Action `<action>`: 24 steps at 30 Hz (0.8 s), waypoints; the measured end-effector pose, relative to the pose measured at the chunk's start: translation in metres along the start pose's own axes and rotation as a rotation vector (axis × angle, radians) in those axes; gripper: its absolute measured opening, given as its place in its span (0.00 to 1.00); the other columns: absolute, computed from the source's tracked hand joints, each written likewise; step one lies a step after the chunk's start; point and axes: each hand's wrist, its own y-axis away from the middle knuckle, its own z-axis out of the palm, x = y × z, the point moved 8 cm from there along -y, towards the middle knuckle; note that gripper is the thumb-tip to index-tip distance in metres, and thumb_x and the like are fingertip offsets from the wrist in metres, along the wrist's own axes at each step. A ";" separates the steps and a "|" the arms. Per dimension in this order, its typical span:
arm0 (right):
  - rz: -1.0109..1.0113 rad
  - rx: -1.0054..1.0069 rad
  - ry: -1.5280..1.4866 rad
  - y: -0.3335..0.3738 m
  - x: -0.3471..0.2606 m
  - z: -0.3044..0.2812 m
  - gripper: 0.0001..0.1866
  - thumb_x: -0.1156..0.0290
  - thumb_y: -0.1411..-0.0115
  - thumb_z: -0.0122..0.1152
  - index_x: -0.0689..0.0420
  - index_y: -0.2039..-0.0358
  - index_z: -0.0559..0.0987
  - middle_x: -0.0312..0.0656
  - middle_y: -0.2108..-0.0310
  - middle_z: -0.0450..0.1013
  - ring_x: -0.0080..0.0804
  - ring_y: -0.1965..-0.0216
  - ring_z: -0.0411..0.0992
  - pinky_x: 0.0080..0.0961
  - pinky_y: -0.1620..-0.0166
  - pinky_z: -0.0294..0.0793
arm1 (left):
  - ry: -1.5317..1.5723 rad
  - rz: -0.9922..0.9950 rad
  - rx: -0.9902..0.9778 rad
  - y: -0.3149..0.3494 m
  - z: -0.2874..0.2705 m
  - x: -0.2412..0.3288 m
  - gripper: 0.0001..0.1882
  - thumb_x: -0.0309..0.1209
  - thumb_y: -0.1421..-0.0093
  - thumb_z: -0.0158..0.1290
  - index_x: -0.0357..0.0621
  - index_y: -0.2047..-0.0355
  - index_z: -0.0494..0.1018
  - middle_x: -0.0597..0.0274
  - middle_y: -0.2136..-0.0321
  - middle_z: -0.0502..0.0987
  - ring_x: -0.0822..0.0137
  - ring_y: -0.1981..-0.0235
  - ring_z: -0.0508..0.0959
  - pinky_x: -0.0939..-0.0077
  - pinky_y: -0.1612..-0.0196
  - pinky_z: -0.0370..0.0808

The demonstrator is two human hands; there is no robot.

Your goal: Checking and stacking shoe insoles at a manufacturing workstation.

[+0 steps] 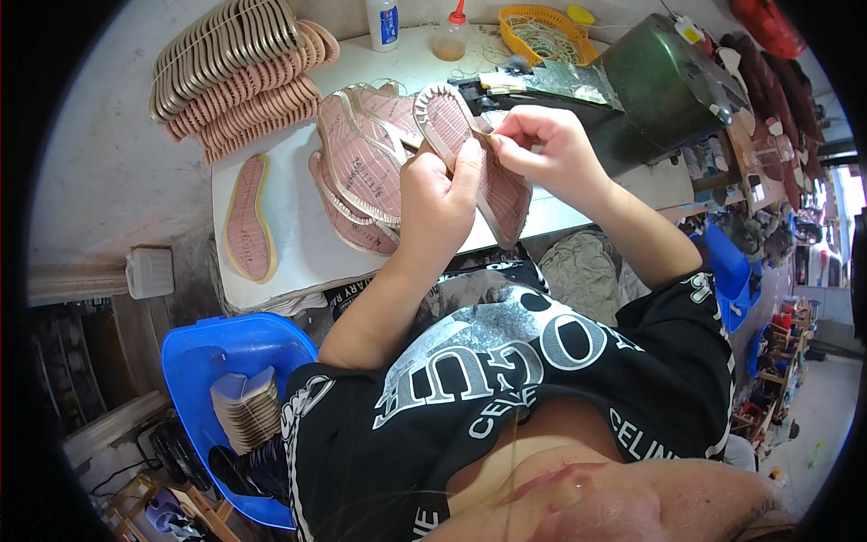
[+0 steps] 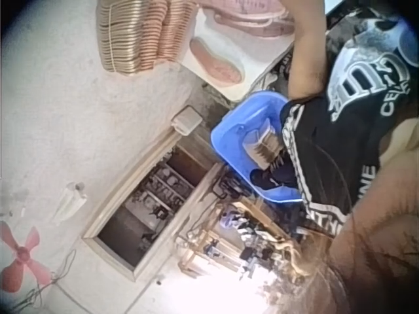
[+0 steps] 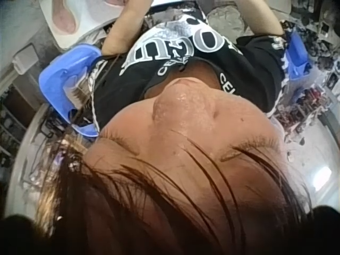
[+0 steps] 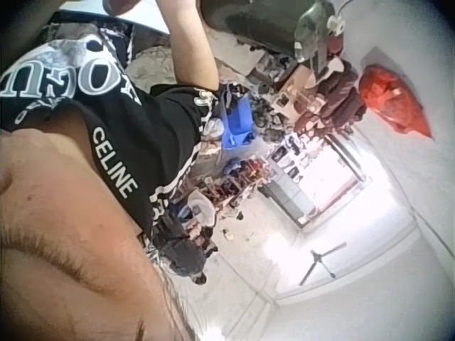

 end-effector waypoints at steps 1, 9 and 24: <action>-0.130 -0.016 0.176 0.000 -0.013 0.000 0.04 0.75 0.46 0.60 0.61 0.72 0.75 0.33 0.80 0.70 0.16 0.78 0.66 0.15 0.74 0.66 | 0.030 0.013 -0.013 0.000 0.001 0.000 0.12 0.31 0.38 0.48 0.31 0.70 0.72 0.59 0.80 0.75 0.74 0.76 0.73 0.74 0.72 0.70; -0.269 -0.023 0.442 -0.004 -0.032 -0.004 0.05 0.73 0.54 0.60 0.59 0.79 0.73 0.42 0.83 0.70 0.38 0.80 0.71 0.27 0.75 0.71 | -0.309 0.135 0.002 -0.008 0.005 0.029 0.15 0.33 0.37 0.46 0.30 0.73 0.70 0.45 0.84 0.73 0.53 0.82 0.76 0.64 0.78 0.70; 0.447 -0.144 -1.008 0.060 0.069 0.036 0.22 0.63 0.38 0.55 0.62 0.48 0.68 0.41 0.53 0.69 0.23 0.53 0.67 0.23 0.49 0.66 | -0.001 0.035 0.140 -0.070 -0.008 0.011 0.14 0.34 0.40 0.52 0.31 0.66 0.68 0.55 0.70 0.75 0.68 0.70 0.76 0.75 0.66 0.73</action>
